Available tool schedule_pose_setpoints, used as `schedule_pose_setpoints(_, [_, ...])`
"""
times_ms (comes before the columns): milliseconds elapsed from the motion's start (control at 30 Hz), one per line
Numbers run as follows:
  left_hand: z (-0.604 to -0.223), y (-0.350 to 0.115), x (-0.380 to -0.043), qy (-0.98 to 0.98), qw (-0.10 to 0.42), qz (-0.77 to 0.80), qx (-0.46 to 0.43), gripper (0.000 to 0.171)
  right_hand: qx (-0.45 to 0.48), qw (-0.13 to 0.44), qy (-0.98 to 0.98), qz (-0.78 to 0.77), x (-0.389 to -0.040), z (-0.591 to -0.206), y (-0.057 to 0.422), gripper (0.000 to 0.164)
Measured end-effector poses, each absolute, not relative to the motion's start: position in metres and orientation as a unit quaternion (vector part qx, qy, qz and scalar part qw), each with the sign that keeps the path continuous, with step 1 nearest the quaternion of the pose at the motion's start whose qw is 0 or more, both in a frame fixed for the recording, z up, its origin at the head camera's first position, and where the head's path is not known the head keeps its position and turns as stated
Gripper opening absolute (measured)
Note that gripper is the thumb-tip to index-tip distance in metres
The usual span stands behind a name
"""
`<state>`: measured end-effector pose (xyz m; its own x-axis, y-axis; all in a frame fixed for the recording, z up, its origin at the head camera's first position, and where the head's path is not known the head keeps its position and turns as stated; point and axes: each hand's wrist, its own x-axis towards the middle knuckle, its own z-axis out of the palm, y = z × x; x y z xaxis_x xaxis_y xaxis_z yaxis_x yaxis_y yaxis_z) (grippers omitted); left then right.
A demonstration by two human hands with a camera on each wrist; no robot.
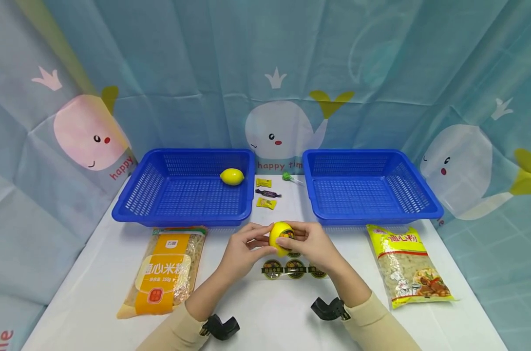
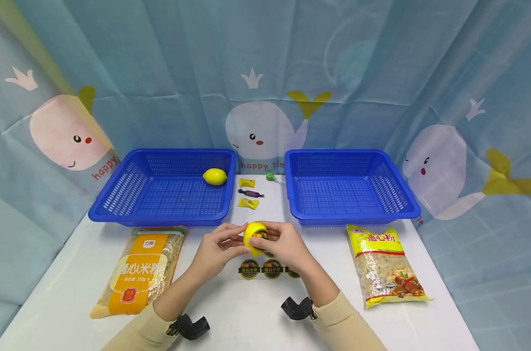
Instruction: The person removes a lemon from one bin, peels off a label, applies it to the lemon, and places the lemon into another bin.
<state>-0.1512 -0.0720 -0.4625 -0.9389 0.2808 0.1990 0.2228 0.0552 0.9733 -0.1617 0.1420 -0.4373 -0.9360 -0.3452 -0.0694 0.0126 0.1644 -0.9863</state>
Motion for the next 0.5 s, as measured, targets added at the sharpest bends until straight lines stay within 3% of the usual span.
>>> schedule_pose_setpoints(300, [-0.4573, -0.0751, -0.1552, 0.704, 0.038, 0.686, 0.177, 0.044, -0.096, 0.131, 0.732, -0.662, -0.1585, -0.4309, 0.1410, 0.057])
schedule_pose_setpoints(500, [-0.4556, -0.0775, -0.1580, 0.703, 0.080, 0.692, 0.146, 0.045, -0.075, 0.133, 0.734, -0.661, -0.1583, -0.4289, 0.1428, 0.060])
